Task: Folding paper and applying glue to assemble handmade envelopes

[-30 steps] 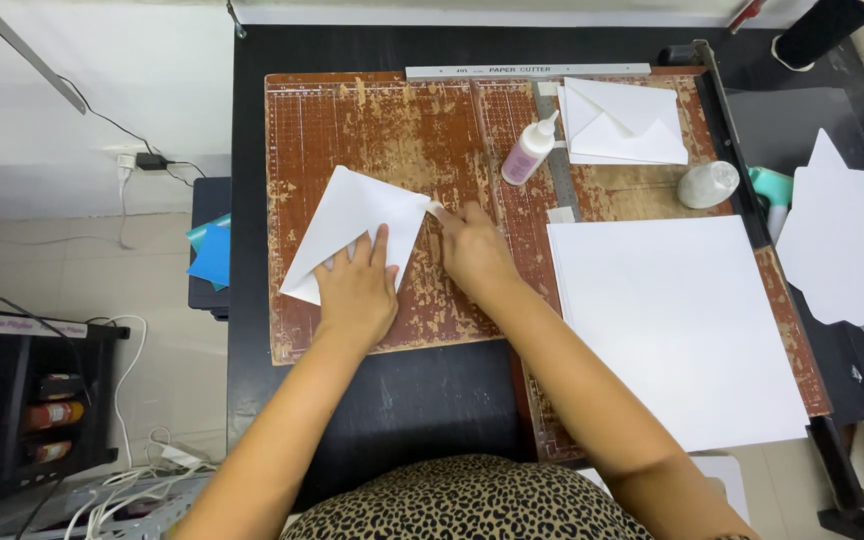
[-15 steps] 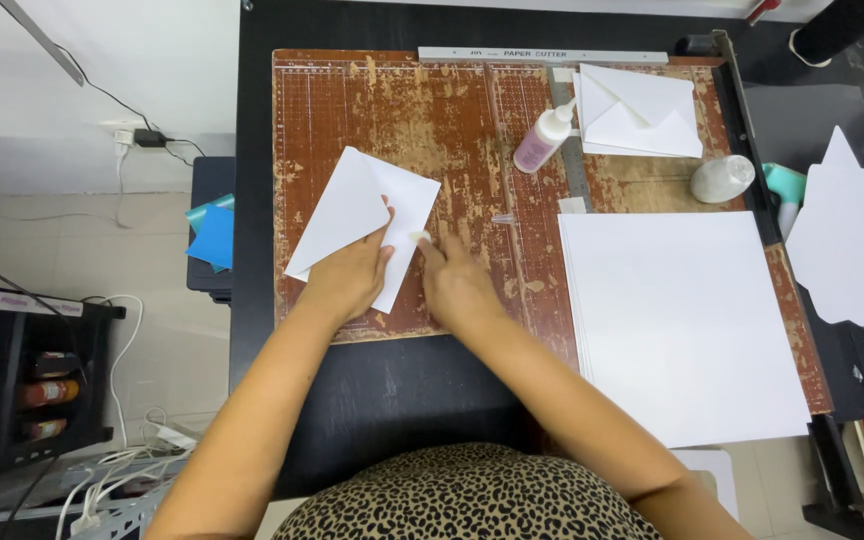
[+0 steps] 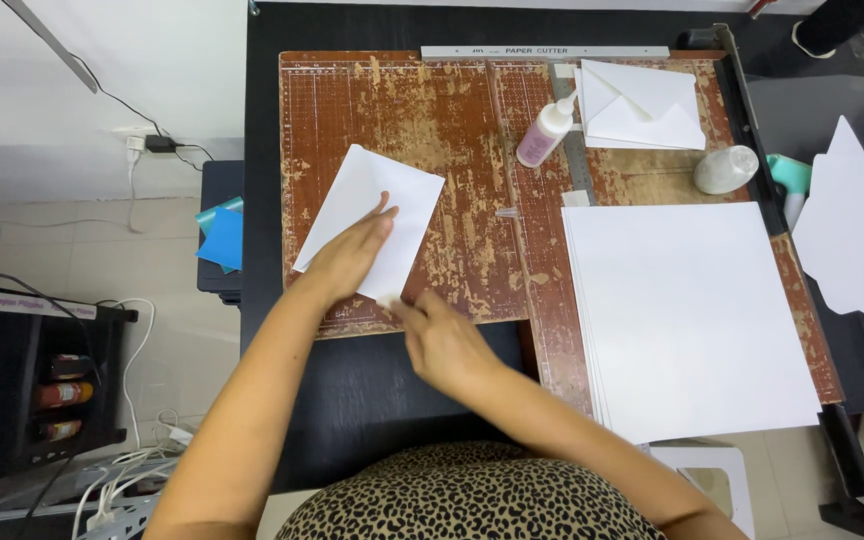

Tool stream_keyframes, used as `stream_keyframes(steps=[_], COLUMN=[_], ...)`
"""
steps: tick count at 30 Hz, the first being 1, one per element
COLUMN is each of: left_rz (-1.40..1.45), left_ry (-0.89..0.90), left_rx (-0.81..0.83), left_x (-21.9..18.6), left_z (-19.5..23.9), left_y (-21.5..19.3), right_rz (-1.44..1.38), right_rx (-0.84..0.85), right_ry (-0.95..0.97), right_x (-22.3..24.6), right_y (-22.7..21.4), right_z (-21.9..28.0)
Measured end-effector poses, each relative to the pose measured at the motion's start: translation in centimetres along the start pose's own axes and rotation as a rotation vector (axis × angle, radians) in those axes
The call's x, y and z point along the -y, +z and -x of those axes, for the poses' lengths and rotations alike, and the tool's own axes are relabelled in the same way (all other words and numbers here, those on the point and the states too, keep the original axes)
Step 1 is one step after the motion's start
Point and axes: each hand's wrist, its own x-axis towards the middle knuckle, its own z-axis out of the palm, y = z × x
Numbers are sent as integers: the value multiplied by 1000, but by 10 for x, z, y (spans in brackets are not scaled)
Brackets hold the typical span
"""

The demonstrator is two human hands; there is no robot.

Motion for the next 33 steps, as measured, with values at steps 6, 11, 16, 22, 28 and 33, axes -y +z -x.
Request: stream_keyframes(steps=[6,11,16,22,28,33], left_rz=[146,127,42,-12,-216,-377], left_ry=[37,5,18,-23,-64,-131], left_rx=[33,31,45,34,-22,-19], left_x=[20,15,9,9,3,-27], left_z=[-6,-5,-4,-4,-3,5], left_y=[-4,-1,-7,-1,10,6], right_rz=[82,125,133,162,35,107], right_rx=[-145,-40,53,70,49,-37], right_ry=[-64,-77,-48,-95,-61,-75], right_x=[-34,-29,-17,-22,-30,-39], right_y=[33,35,20,20,6,29], right_z=[-76,-74,-35,10,9,8])
